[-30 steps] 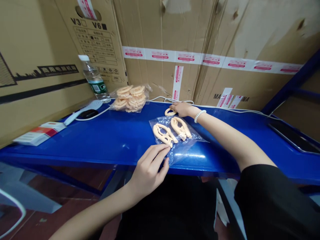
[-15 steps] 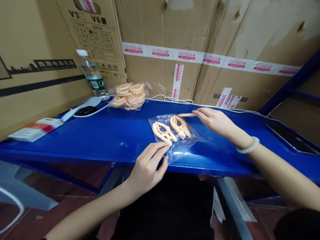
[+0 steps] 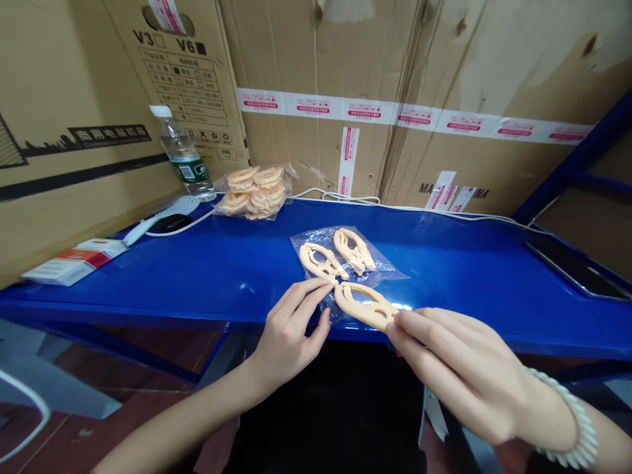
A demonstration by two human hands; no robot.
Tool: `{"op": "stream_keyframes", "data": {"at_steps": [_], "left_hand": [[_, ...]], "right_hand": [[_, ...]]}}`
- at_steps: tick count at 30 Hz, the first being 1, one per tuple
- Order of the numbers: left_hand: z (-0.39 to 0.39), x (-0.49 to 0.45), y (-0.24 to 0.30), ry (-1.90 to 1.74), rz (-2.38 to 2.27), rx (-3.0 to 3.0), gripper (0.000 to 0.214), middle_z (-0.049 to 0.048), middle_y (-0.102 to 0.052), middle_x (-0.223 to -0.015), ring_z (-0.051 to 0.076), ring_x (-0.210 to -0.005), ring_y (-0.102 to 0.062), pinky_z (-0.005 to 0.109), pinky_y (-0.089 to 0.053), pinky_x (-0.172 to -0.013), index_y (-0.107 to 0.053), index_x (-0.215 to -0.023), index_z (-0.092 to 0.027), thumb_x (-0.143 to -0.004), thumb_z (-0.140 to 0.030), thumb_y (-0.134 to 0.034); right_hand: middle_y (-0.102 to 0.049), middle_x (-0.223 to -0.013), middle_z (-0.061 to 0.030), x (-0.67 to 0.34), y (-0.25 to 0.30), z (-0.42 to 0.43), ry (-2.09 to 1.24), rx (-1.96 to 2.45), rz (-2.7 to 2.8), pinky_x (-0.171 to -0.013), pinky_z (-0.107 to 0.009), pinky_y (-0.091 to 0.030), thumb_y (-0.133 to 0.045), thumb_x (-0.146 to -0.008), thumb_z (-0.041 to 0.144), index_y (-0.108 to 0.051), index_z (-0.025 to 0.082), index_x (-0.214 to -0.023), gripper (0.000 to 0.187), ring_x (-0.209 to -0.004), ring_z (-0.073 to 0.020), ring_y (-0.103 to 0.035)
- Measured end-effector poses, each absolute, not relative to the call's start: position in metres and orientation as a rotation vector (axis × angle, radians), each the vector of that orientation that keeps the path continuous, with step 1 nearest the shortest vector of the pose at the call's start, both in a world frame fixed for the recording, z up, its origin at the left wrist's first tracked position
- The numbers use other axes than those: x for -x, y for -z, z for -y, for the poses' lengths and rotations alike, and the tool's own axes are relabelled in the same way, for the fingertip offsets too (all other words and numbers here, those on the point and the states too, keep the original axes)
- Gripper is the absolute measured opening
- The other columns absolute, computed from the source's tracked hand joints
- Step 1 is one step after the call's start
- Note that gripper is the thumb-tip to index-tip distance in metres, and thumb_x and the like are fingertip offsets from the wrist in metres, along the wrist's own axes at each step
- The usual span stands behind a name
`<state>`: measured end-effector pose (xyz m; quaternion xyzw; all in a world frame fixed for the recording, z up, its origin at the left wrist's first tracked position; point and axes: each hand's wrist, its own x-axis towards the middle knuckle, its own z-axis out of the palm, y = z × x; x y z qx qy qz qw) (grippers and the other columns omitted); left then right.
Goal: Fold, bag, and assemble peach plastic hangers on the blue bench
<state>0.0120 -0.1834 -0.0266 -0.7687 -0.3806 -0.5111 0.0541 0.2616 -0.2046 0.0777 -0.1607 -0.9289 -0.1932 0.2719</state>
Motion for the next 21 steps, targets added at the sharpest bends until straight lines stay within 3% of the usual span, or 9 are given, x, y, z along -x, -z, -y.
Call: {"op": "stream_keyframes", "data": {"at_steps": [4,7,10,13,16,21], "left_hand": [[0.183,-0.013,0.026,1.567,1.162,2.309,0.04,0.0131,-0.069,-0.123,0.024,-0.115,-0.068,0.04,-0.059,-0.101,-0.062,-0.132,-0.016,-0.094,-0.004,-0.06],[0.182,-0.013,0.025,1.579,1.161,2.299,0.039,0.0132,-0.069,-0.123,0.024,-0.116,-0.068,0.039,-0.058,-0.102,-0.062,-0.131,-0.015,-0.093,-0.004,-0.06],[0.182,-0.013,0.025,1.588,1.159,2.302,0.039,0.0131,-0.069,-0.124,0.023,-0.116,-0.067,0.038,-0.058,-0.103,-0.062,-0.131,-0.014,-0.093,-0.004,-0.06],[0.183,-0.014,0.026,1.594,1.148,2.309,0.04,0.0132,-0.069,-0.124,0.023,-0.116,-0.067,0.038,-0.058,-0.103,-0.062,-0.132,-0.014,-0.093,-0.003,-0.061],[0.183,-0.014,0.027,1.597,1.138,2.311,0.04,0.0136,-0.069,-0.124,0.023,-0.115,-0.067,0.037,-0.058,-0.103,-0.062,-0.131,-0.013,-0.092,-0.003,-0.06],[0.187,-0.011,0.022,1.59,1.158,2.373,0.04,0.0137,-0.068,-0.125,0.024,-0.118,-0.066,0.039,-0.057,-0.104,-0.062,-0.133,-0.013,-0.094,-0.007,-0.061]], "right_hand": [[-0.055,-0.069,-0.0026,-0.242,-0.066,0.187,0.601,0.517,2.509,-0.054,-0.032,-0.041,-0.046,-0.102,0.007,-0.064,0.017,-0.081,0.03,-0.059,-0.0152,-0.047],[-0.052,-0.065,-0.001,-0.231,-0.053,0.171,0.809,0.43,2.435,-0.052,-0.031,-0.038,-0.052,-0.101,0.005,-0.064,0.015,-0.08,0.025,-0.059,-0.0151,-0.043],[-0.059,-0.071,-0.0042,-0.221,-0.039,0.158,0.861,0.394,2.398,-0.059,-0.031,-0.047,-0.054,-0.1,0.006,-0.069,0.009,-0.101,0.015,-0.067,-0.018,-0.052],[-0.069,-0.085,-0.0124,-0.211,-0.031,0.152,0.854,0.474,2.431,-0.074,-0.037,-0.055,-0.054,-0.101,0.006,-0.069,0.003,-0.112,0.019,-0.085,-0.0242,-0.062],[-0.074,-0.107,-0.0187,-0.205,-0.029,0.148,0.846,0.558,2.494,-0.083,-0.042,-0.056,-0.052,-0.101,0.007,-0.071,0.003,-0.114,0.022,-0.098,-0.0283,-0.064],[-0.074,-0.117,-0.0169,-0.223,-0.044,0.147,0.611,0.584,2.571,-0.085,-0.045,-0.054,-0.045,-0.103,0.007,-0.069,0.006,-0.121,0.03,-0.108,-0.0305,-0.061]]}}
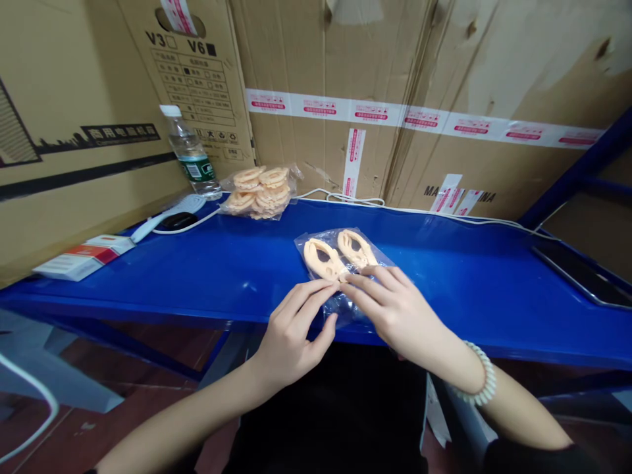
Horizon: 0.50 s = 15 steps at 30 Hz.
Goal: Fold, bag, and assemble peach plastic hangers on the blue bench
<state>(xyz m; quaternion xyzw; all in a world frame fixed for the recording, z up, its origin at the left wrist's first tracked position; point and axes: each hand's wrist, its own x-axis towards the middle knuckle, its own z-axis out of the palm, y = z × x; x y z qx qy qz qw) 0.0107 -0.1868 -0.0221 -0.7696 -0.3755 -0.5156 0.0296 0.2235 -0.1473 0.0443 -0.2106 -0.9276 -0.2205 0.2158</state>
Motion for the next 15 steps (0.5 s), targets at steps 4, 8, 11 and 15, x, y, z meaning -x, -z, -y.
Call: {"op": "stream_keyframes", "data": {"at_steps": [4,8,11,15], "left_hand": [[0.191,-0.009,0.016,1.558,1.151,2.442,0.04,0.0142,-0.068,-0.126,0.026,-0.119,-0.065,0.042,-0.057,-0.103,-0.062,-0.132,-0.013,-0.093,-0.017,-0.067],[0.192,-0.01,0.017,1.509,1.156,2.438,0.043,0.0152,-0.067,-0.127,0.027,-0.119,-0.065,0.042,-0.057,-0.104,-0.06,-0.133,-0.011,-0.091,-0.016,-0.068],[0.192,-0.01,0.019,1.492,1.161,2.433,0.044,0.0153,-0.067,-0.128,0.027,-0.121,-0.064,0.042,-0.057,-0.106,-0.058,-0.134,-0.012,-0.09,-0.014,-0.067],[0.193,-0.008,0.017,1.466,1.178,2.442,0.046,0.0152,-0.067,-0.128,0.028,-0.121,-0.064,0.044,-0.058,-0.105,-0.056,-0.135,-0.014,-0.09,-0.016,-0.068]], "right_hand": [[-0.074,-0.112,-0.0142,-0.244,-0.058,0.151,0.418,0.71,2.597,-0.082,-0.044,-0.052,-0.044,-0.1,0.003,-0.069,0.01,-0.119,0.032,-0.106,-0.0299,-0.061],[-0.074,-0.111,-0.0151,-0.233,-0.049,0.155,0.383,0.739,2.693,-0.09,-0.044,-0.054,-0.046,-0.102,0.006,-0.068,0.009,-0.123,0.031,-0.107,-0.0289,-0.065],[-0.069,-0.128,-0.0214,-0.211,-0.034,0.157,0.451,0.736,2.703,-0.101,-0.047,-0.054,-0.053,-0.1,0.008,-0.062,0.001,-0.134,0.036,-0.119,-0.0316,-0.063],[-0.069,-0.129,-0.022,-0.202,-0.037,0.159,0.445,0.723,2.688,-0.103,-0.047,-0.054,-0.053,-0.099,0.008,-0.065,0.001,-0.13,0.034,-0.12,-0.0319,-0.063]]}}
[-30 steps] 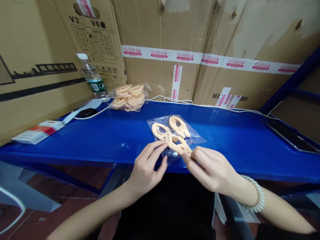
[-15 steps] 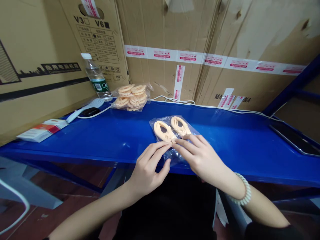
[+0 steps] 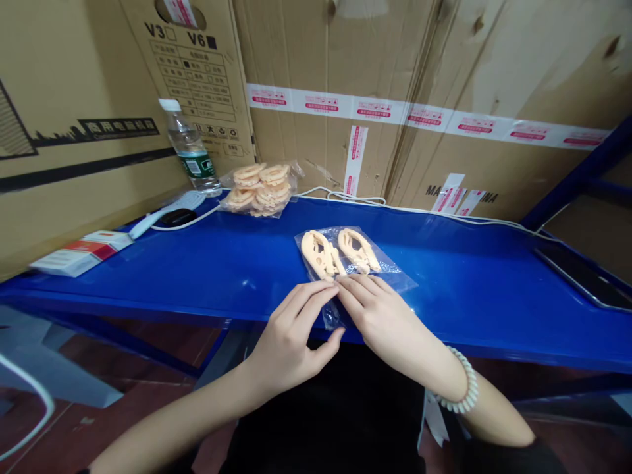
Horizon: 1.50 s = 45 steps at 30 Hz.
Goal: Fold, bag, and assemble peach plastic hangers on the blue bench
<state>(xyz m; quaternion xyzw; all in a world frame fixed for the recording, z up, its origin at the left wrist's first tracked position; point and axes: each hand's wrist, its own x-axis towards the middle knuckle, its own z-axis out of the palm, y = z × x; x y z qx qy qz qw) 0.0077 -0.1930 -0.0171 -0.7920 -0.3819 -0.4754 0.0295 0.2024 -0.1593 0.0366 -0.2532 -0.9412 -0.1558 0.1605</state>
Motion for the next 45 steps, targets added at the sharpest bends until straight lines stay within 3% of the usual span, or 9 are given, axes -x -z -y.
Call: {"op": "stream_keyframes", "data": {"at_steps": [4,8,10,14,20,24,27,33,45], "left_hand": [[0.193,-0.002,0.012,1.442,1.189,2.44,0.045,0.0162,-0.067,-0.128,0.029,-0.121,-0.065,0.046,-0.059,-0.102,-0.056,-0.134,-0.014,-0.091,-0.02,-0.072],[0.189,0.001,0.012,1.531,1.144,2.426,0.015,0.0096,-0.072,-0.108,0.022,-0.105,-0.069,0.037,-0.059,-0.091,-0.063,-0.108,-0.015,-0.095,-0.008,-0.063],[0.186,0.001,0.013,1.571,1.139,2.435,0.012,0.0066,-0.073,-0.098,0.018,-0.096,-0.07,0.033,-0.058,-0.085,-0.062,-0.099,-0.016,-0.096,-0.004,-0.06],[0.185,0.005,0.013,1.607,1.165,2.402,0.011,0.0058,-0.073,-0.095,0.016,-0.092,-0.07,0.03,-0.057,-0.082,-0.063,-0.098,-0.015,-0.096,-0.005,-0.059],[0.196,0.01,0.007,1.67,1.232,2.363,0.012,0.0007,-0.071,-0.086,0.012,-0.078,-0.068,0.023,-0.054,-0.072,-0.062,-0.094,-0.017,-0.095,-0.006,-0.059],[0.197,0.009,0.01,1.721,1.285,2.337,0.016,-0.0018,-0.069,-0.083,0.009,-0.071,-0.066,0.02,-0.054,-0.069,-0.06,-0.104,-0.018,-0.094,-0.006,-0.061],[0.192,0.01,0.015,1.658,1.278,2.316,0.024,-0.0018,-0.067,-0.084,0.009,-0.07,-0.064,0.02,-0.054,-0.068,-0.059,-0.116,-0.018,-0.095,-0.005,-0.059],[0.186,0.013,0.016,1.478,1.259,2.325,0.015,-0.0024,-0.056,-0.072,0.01,-0.061,-0.051,0.024,-0.042,-0.059,-0.063,-0.094,-0.017,-0.097,-0.004,-0.054],[0.181,0.014,0.012,1.494,1.352,2.315,0.017,-0.0004,-0.065,-0.075,0.01,-0.06,-0.057,0.023,-0.045,-0.058,-0.068,-0.096,-0.016,-0.098,-0.01,-0.053]], "right_hand": [[-0.072,-0.123,-0.0159,-0.238,-0.056,0.162,0.389,0.841,2.593,-0.095,-0.049,-0.055,-0.045,-0.099,0.005,-0.067,0.01,-0.126,0.035,-0.118,-0.0319,-0.062],[-0.06,-0.143,-0.0176,-0.274,-0.057,0.15,0.36,1.102,2.516,-0.101,-0.055,-0.052,-0.048,-0.096,0.005,-0.057,0.014,-0.142,0.048,-0.131,-0.0344,-0.054],[-0.059,-0.143,-0.0178,-0.279,-0.051,0.14,0.288,1.161,2.519,-0.101,-0.055,-0.052,-0.049,-0.099,0.011,-0.065,0.016,-0.13,0.035,-0.13,-0.035,-0.055],[-0.068,-0.125,-0.0149,-0.27,-0.048,0.131,0.099,1.093,2.495,-0.097,-0.048,-0.054,-0.044,-0.105,0.019,-0.069,0.017,-0.101,0.026,-0.117,-0.0296,-0.063],[-0.074,-0.095,-0.0066,-0.269,-0.062,0.148,-0.214,1.075,2.484,-0.078,-0.032,-0.053,-0.041,-0.106,0.02,-0.068,0.02,-0.1,0.027,-0.085,-0.0194,-0.07],[-0.072,-0.086,-0.004,-0.266,-0.058,0.148,-0.321,1.124,2.397,-0.069,-0.028,-0.049,-0.04,-0.106,0.022,-0.063,0.018,-0.114,0.025,-0.074,-0.017,-0.068],[-0.07,-0.082,-0.0034,-0.262,-0.051,0.141,-0.314,1.175,2.358,-0.066,-0.029,-0.046,-0.042,-0.105,0.026,-0.058,0.017,-0.125,0.028,-0.069,-0.0179,-0.065],[-0.068,-0.08,-0.0036,-0.254,-0.039,0.136,-0.298,1.272,2.299,-0.066,-0.031,-0.043,-0.04,-0.102,0.026,-0.053,0.016,-0.132,0.034,-0.069,-0.0197,-0.063],[-0.069,-0.074,-0.0082,-0.235,-0.028,0.133,-0.02,1.48,2.229,-0.055,-0.029,-0.033,-0.031,-0.101,0.022,-0.055,0.013,-0.129,0.038,-0.059,-0.0202,-0.061]]}}
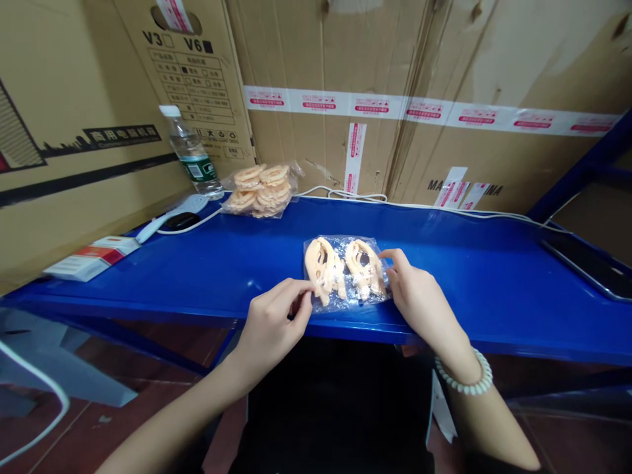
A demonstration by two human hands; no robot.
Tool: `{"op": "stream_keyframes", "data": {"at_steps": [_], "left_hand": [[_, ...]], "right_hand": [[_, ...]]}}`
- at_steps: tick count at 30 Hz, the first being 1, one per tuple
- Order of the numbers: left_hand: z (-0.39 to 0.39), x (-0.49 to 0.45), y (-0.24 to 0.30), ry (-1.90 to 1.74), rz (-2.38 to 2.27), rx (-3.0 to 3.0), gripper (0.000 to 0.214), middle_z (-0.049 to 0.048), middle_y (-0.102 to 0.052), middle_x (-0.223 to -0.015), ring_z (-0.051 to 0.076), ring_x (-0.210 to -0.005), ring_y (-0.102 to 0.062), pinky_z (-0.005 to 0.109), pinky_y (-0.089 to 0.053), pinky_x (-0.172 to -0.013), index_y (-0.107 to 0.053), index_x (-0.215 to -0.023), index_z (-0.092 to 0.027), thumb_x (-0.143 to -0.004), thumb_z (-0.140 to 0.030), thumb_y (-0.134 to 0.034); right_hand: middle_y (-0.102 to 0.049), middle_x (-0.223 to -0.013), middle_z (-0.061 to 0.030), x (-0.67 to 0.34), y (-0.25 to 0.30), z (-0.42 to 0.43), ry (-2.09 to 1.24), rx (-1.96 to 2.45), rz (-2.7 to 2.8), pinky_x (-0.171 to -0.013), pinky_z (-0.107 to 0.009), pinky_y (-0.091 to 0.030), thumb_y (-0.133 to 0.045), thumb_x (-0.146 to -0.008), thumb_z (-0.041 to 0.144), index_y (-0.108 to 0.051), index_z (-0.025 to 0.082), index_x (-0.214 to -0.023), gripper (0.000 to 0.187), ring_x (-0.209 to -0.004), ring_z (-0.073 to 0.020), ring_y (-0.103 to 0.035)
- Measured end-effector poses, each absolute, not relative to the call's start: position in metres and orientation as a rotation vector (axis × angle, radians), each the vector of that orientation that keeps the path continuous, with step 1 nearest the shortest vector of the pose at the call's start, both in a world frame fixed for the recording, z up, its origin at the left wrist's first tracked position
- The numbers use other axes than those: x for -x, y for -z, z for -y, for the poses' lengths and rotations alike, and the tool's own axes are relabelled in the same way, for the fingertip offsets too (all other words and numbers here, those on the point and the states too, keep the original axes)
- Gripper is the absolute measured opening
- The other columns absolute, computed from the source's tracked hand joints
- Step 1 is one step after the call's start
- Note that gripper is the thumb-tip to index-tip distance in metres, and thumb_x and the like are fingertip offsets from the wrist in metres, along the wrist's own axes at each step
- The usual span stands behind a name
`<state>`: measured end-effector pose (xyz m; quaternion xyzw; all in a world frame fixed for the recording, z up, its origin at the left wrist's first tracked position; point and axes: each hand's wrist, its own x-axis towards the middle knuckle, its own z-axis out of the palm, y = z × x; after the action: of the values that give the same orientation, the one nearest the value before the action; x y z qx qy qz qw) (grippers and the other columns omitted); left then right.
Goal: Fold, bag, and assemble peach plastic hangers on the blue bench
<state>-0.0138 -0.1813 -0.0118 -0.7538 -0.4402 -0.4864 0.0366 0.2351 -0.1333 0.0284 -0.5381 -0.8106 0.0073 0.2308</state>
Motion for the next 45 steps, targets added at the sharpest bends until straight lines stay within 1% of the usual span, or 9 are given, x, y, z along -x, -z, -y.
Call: {"op": "stream_keyframes", "data": {"at_steps": [4,12,17,21,28,32,38,41,45], "left_hand": [[0.181,0.013,0.015,1.402,1.395,2.294,0.017,0.0004,-0.065,-0.074,0.012,-0.063,-0.058,0.026,-0.044,-0.059,-0.067,-0.094,-0.017,-0.097,-0.009,-0.052],[0.176,0.015,0.023,1.268,1.398,2.27,0.016,0.0035,-0.066,-0.081,0.018,-0.074,-0.06,0.032,-0.047,-0.068,-0.064,-0.091,-0.016,-0.095,-0.006,-0.053],[0.175,0.017,0.02,1.208,1.335,2.26,0.015,0.0071,-0.065,-0.087,0.021,-0.08,-0.06,0.035,-0.051,-0.072,-0.067,-0.09,-0.015,-0.093,-0.006,-0.055],[0.175,0.021,0.017,1.103,1.167,2.243,0.016,0.0126,-0.069,-0.097,0.026,-0.09,-0.063,0.04,-0.054,-0.075,-0.069,-0.092,-0.012,-0.091,-0.003,-0.056],[0.175,0.028,0.012,0.926,1.022,2.341,0.023,0.0103,-0.072,-0.089,0.025,-0.086,-0.068,0.037,-0.056,-0.069,-0.068,-0.091,-0.011,-0.091,0.002,-0.05],[0.178,0.029,0.012,0.87,1.047,2.358,0.025,0.0129,-0.072,-0.091,0.027,-0.086,-0.068,0.038,-0.056,-0.067,-0.07,-0.093,-0.01,-0.089,0.003,-0.048],[0.194,0.039,0.023,0.857,1.048,2.388,0.033,0.0173,-0.073,-0.115,0.033,-0.106,-0.066,0.048,-0.06,-0.087,-0.066,-0.122,-0.006,-0.093,-0.011,-0.054],[0.201,0.043,0.028,0.844,1.083,2.392,0.045,0.019,-0.071,-0.127,0.036,-0.112,-0.064,0.053,-0.059,-0.092,-0.061,-0.134,-0.007,-0.091,-0.017,-0.058],[0.201,0.044,0.027,0.807,1.044,2.439,0.053,0.0208,-0.067,-0.136,0.039,-0.129,-0.058,0.055,-0.056,-0.1,-0.057,-0.141,-0.006,-0.089,-0.015,-0.058]], "right_hand": [[-0.073,-0.08,-0.0116,-0.231,-0.027,0.133,0.117,1.552,2.272,-0.052,-0.029,-0.027,-0.035,-0.1,0.023,-0.059,0.014,-0.126,0.036,-0.061,-0.0215,-0.063],[-0.071,-0.076,-0.008,-0.232,-0.024,0.13,0.033,1.559,2.247,-0.054,-0.03,-0.028,-0.039,-0.099,0.024,-0.058,0.015,-0.119,0.029,-0.061,-0.021,-0.061],[-0.07,-0.075,-0.0059,-0.236,-0.02,0.128,-0.003,1.512,2.19,-0.058,-0.031,-0.033,-0.045,-0.096,0.021,-0.061,0.017,-0.096,0.017,-0.062,-0.0196,-0.061],[-0.069,-0.08,-0.0084,-0.236,-0.02,0.13,0.055,1.513,2.189,-0.063,-0.032,-0.037,-0.043,-0.096,0.018,-0.064,0.018,-0.081,0.026,-0.069,-0.0199,-0.061],[-0.059,-0.08,-0.0088,-0.235,-0.02,0.132,0.152,1.525,2.318,-0.064,-0.031,-0.037,-0.039,-0.089,0.006,-0.06,0.017,-0.07,0.03,-0.072,-0.0192,-0.052],[-0.059,-0.082,-0.0092,-0.236,-0.021,0.136,0.275,1.494,2.42,-0.066,-0.032,-0.039,-0.045,-0.088,0.003,-0.064,0.017,-0.076,0.026,-0.075,-0.021,-0.051],[-0.062,-0.089,-0.0138,-0.239,-0.03,0.149,0.48,1.343,2.562,-0.066,-0.035,-0.044,-0.053,-0.085,0.0,-0.069,0.014,-0.087,0.021,-0.079,-0.0251,-0.053],[-0.061,-0.09,-0.0129,-0.244,-0.031,0.148,0.576,1.347,2.566,-0.063,-0.035,-0.04,-0.054,-0.087,0.002,-0.072,0.013,-0.094,0.022,-0.08,-0.0253,-0.052],[-0.058,-0.091,-0.0101,-0.253,-0.029,0.14,0.645,1.417,2.525,-0.062,-0.033,-0.031,-0.052,-0.084,-0.002,-0.077,0.018,-0.1,0.036,-0.082,-0.0236,-0.049]]}}
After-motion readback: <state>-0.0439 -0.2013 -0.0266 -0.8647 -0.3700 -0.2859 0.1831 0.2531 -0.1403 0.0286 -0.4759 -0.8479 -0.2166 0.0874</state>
